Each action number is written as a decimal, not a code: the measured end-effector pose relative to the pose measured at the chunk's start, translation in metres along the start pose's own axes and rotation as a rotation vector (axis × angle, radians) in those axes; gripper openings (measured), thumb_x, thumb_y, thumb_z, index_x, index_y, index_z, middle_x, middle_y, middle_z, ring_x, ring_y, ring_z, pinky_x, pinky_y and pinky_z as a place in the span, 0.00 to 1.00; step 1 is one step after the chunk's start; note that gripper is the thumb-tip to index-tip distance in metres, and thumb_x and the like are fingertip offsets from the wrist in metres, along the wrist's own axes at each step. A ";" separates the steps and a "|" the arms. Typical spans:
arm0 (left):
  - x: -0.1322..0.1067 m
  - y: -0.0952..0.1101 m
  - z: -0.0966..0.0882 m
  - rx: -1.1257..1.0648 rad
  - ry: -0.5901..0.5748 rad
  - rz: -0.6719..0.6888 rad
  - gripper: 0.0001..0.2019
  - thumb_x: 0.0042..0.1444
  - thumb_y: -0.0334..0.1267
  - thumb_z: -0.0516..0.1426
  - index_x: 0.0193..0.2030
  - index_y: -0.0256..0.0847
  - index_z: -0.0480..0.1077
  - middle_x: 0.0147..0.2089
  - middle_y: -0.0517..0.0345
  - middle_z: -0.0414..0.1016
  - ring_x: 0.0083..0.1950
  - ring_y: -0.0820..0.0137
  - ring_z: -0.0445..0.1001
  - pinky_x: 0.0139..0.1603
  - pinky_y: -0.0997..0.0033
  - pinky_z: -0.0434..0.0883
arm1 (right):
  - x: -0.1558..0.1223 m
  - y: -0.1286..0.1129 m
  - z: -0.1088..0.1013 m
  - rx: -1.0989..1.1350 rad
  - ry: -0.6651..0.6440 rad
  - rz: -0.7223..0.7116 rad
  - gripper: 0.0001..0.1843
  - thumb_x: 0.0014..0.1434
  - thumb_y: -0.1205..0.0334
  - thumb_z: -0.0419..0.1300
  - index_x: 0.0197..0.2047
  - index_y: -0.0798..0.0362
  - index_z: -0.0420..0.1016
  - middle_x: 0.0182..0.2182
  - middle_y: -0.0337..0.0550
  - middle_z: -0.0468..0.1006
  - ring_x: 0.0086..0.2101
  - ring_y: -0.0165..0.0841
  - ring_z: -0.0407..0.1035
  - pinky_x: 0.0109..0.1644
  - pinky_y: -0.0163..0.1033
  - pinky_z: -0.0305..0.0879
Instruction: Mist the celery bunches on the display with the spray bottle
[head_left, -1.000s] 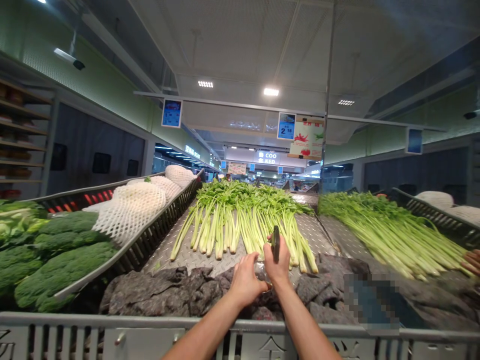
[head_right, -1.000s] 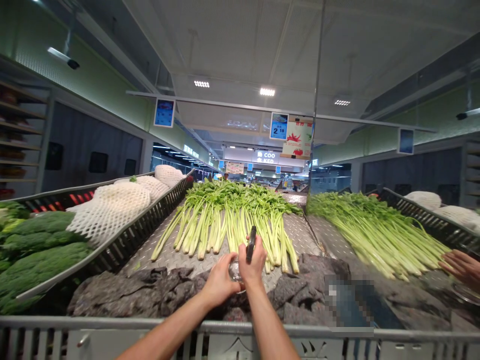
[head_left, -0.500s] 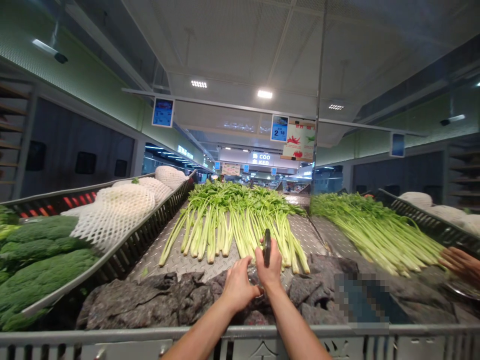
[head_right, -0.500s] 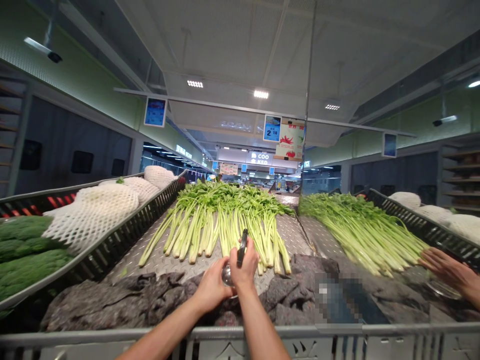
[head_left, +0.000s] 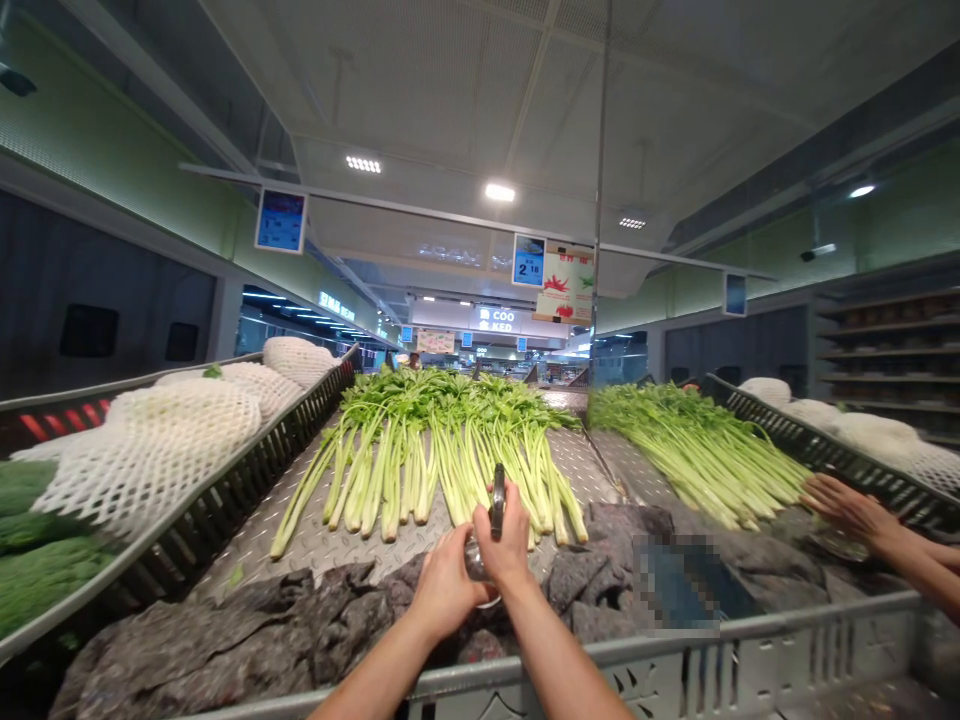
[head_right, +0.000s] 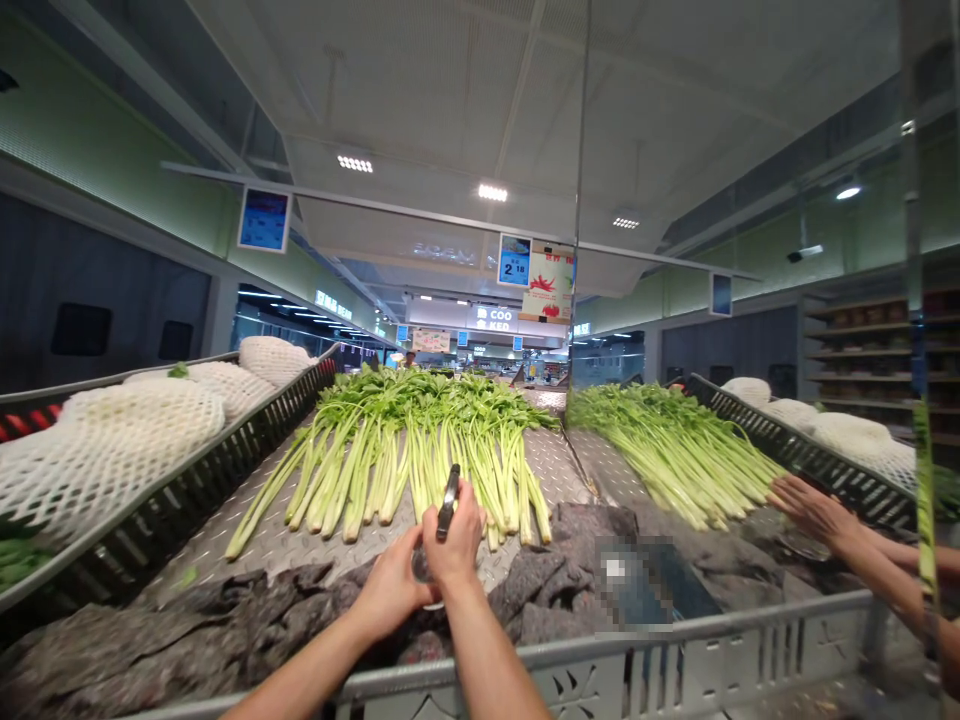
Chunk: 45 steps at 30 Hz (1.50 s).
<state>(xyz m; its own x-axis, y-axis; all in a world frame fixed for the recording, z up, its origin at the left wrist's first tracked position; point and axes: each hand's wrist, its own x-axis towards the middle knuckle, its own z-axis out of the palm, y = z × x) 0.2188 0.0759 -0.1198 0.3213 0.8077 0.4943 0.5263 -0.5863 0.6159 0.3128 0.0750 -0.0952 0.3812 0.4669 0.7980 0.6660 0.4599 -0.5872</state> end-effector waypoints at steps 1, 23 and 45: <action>0.000 -0.001 0.000 -0.001 0.003 0.006 0.30 0.33 0.32 0.59 0.48 0.38 0.59 0.47 0.52 0.67 0.49 0.62 0.64 0.49 0.64 0.60 | 0.000 0.000 0.000 -0.002 0.004 -0.003 0.15 0.44 0.64 0.49 0.38 0.56 0.62 0.29 0.44 0.71 0.29 0.34 0.66 0.35 0.39 0.61; 0.006 -0.006 0.003 -0.035 -0.046 0.034 0.31 0.36 0.30 0.55 0.52 0.38 0.55 0.50 0.53 0.66 0.51 0.63 0.64 0.50 0.66 0.60 | -0.001 -0.005 0.001 -0.057 0.034 -0.001 0.19 0.41 0.67 0.49 0.41 0.56 0.61 0.32 0.46 0.71 0.34 0.37 0.65 0.44 0.46 0.56; 0.000 0.009 -0.006 -0.042 -0.133 -0.045 0.24 0.35 0.40 0.56 0.43 0.38 0.59 0.44 0.53 0.68 0.46 0.61 0.66 0.47 0.66 0.61 | 0.073 -0.035 -0.164 0.180 -0.069 -0.173 0.36 0.46 0.60 0.55 0.57 0.51 0.46 0.42 0.46 0.68 0.36 0.33 0.68 0.35 0.39 0.66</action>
<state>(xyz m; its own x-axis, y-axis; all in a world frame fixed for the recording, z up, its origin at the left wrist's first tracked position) 0.2189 0.0701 -0.1102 0.4011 0.8326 0.3821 0.5101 -0.5494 0.6618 0.4223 -0.0310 0.0056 0.2224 0.4173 0.8811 0.5901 0.6618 -0.4624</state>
